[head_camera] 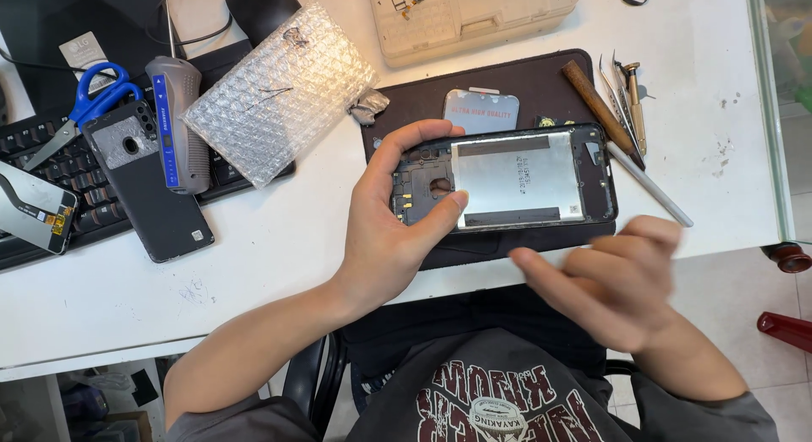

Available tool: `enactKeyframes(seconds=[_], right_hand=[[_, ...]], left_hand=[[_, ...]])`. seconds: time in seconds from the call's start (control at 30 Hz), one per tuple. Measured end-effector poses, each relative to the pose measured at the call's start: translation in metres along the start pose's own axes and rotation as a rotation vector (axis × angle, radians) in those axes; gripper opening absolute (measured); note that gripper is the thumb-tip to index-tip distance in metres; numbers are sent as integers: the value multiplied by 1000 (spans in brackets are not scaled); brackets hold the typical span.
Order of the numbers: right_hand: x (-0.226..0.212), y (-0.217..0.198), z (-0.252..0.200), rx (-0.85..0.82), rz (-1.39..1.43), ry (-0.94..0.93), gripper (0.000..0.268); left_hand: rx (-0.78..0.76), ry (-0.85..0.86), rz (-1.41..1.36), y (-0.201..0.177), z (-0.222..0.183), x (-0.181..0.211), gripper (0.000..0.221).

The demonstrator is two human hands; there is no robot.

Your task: The person applies adhesive to the edges of a smartphone back cover using a small brush, then aligns and presses the back cover onto the phone chassis. They peel off a protective film from the screen and compare the phone with another device before placing it on the desk.

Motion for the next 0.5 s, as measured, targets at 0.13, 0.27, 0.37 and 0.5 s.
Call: enactKeyframes(seconds=[0.13, 0.27, 0.37, 0.5], right_hand=[[-4, 13, 1, 66, -28, -86, 28], [2, 14, 8, 67, -16, -43, 28], [2, 14, 13, 71, -34, -25, 28], [-5, 17, 14, 94, -97, -85, 28]], left_hand=[[-5, 24, 24, 0, 2, 3, 55], [-1, -17, 2, -1, 1, -5, 54], [4, -19, -6, -1, 3, -8, 53], [25, -82, -72, 0, 1, -16, 52]])
Point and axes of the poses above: each hand's wrist, its own z-axis towards the middle knuckle, its own y-axis out of the palm, x = y × z, the point moved 10 cm from there along z, towards the middle knuckle, and after that the axes turned 6 degrees about y, right-handed, at the moved point
